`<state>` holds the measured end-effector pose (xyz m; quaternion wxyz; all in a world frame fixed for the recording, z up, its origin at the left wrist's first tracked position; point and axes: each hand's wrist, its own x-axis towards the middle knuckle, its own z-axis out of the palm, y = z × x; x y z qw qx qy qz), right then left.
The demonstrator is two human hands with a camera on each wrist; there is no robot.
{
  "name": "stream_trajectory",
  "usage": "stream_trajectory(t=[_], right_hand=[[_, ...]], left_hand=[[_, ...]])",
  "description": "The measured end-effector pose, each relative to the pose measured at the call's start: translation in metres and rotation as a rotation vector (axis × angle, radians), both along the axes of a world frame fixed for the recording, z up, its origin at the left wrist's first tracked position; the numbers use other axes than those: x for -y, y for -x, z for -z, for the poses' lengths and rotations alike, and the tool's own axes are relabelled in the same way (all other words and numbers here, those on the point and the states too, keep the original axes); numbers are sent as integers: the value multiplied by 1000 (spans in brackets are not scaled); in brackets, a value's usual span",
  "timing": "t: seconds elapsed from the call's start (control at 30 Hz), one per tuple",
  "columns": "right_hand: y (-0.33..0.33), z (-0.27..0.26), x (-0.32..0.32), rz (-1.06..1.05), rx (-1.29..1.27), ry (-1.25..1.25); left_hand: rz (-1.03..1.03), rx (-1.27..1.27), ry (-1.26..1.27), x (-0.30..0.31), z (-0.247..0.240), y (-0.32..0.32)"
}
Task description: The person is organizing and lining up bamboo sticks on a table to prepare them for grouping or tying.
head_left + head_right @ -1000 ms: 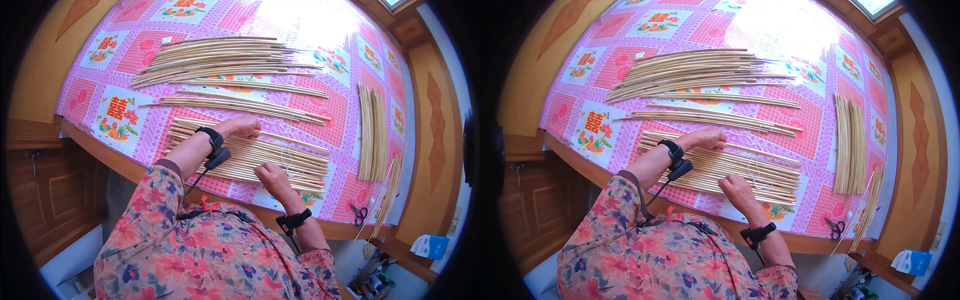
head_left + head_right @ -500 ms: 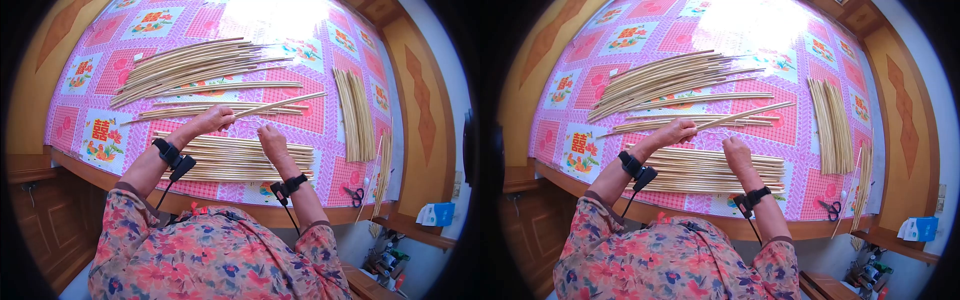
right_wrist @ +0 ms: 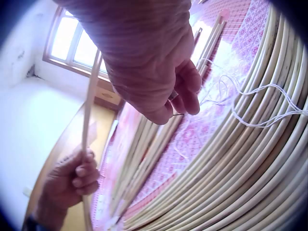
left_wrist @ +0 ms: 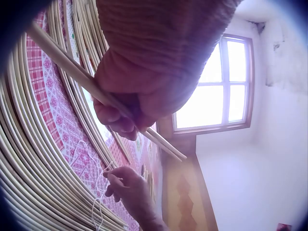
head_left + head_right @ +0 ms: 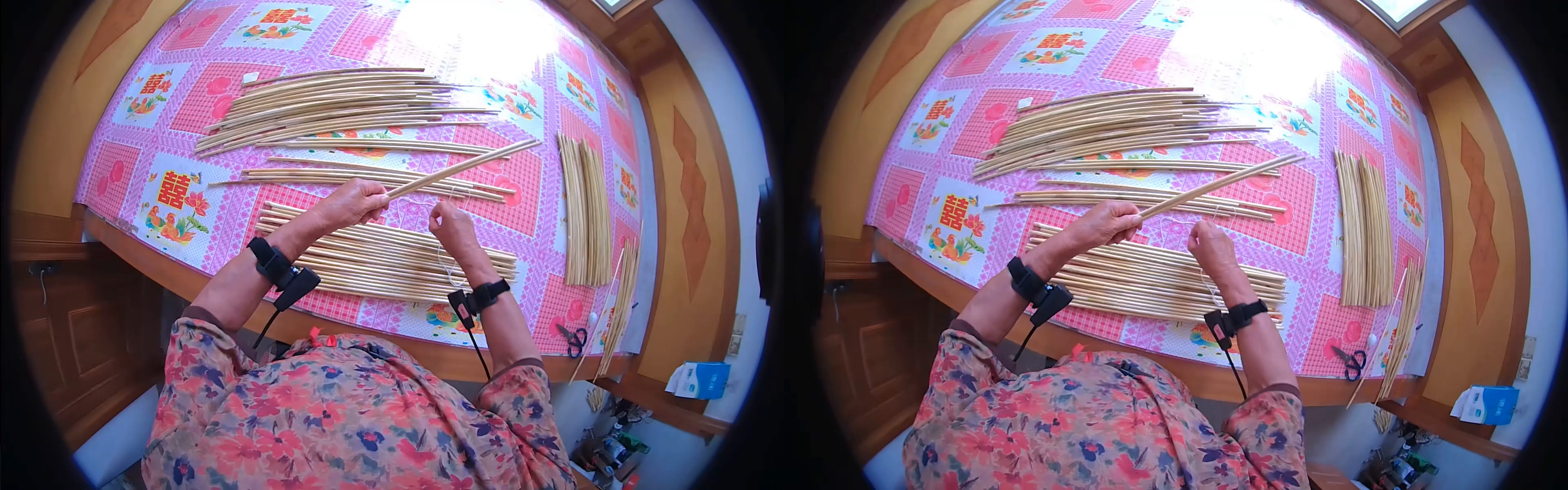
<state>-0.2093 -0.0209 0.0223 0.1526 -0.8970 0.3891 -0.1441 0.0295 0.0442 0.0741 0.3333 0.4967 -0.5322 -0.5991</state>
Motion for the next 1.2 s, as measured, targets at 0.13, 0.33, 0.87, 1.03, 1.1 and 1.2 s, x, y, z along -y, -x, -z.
stream_trajectory(t=[0.13, 0.33, 0.87, 1.03, 1.1, 1.2], right_hand=[[-11, -76, -32, 292, 542, -931], [-25, -101, -66, 235, 876, -1038], [-27, -109, -97, 267, 716, -787], [-22, -116, -100, 214, 712, -870], [-22, -116, -104, 180, 665, -810], [-20, -118, -106, 151, 641, -752]], left_hand=[[-56, -120, -124, -2, -13, 6], [-51, -409, -236, -16, -30, 21], [-93, -505, -346, -46, -56, 24], [-115, -487, -372, -50, -57, 24], [-110, -488, -376, -51, -58, 24], [-110, -486, -377, -53, -61, 25]])
